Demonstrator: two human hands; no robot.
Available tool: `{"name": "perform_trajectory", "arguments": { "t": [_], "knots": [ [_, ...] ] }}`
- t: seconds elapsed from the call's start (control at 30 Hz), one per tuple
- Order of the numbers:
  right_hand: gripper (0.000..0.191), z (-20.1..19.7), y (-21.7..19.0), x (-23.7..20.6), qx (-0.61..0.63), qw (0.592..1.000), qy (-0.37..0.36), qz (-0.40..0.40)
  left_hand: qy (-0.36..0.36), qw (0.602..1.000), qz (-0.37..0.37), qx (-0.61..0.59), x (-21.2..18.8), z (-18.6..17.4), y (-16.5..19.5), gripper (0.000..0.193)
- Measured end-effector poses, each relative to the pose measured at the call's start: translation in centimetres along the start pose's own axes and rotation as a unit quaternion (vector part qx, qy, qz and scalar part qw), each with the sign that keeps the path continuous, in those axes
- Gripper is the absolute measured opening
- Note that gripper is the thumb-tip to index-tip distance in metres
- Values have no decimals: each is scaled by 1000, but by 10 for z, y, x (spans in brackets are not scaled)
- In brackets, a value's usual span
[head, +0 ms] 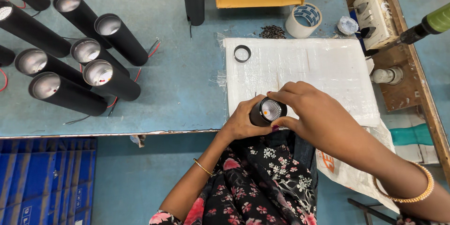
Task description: The person assembles LED light fixtures by inserting LED modules into black cylindrical housings and securing them with metal rings. They repeatedly pick up a housing, insert the LED, and tighten the ring, then place the completed unit on the table.
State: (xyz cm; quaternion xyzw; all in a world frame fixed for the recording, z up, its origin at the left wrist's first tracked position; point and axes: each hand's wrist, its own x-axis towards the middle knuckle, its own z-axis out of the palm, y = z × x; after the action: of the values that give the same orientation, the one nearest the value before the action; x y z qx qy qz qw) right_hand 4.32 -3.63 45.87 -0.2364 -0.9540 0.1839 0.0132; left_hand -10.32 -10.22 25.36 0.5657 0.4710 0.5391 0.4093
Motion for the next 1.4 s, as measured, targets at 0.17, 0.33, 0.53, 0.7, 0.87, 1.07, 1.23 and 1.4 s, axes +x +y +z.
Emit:
{"name": "perform_trajectory", "arguments": {
  "t": [0.17,0.33,0.53,0.7,0.87,1.07,1.23,1.4],
  "knots": [
    [58,-5,-7,4,-37,998,-44,22,3,1000,-14,5,0,1,2,65],
    [58,-11,-8,11,-37,997,-66,-15,6,1000,-1,1,0,0,1,68],
    [58,-16,-10,14,-40,996,-84,-7,8,1000,7,2,0,0,0,68],
    [56,-14,-12,14,-57,993,-99,14,13,1000,9,2,0,2,-1,69],
    [55,-14,-6,21,-59,993,-98,-16,8,1000,-16,5,1,1,-1,65],
    [61,-16,0,23,7,995,-88,-38,26,999,19,-23,2,0,-1,71],
    [58,-17,5,22,18,994,-105,-31,16,1000,4,9,2,-1,-5,74],
    [60,-18,8,25,5,992,-122,-23,17,1000,15,21,3,0,-7,75]
  ]
}}
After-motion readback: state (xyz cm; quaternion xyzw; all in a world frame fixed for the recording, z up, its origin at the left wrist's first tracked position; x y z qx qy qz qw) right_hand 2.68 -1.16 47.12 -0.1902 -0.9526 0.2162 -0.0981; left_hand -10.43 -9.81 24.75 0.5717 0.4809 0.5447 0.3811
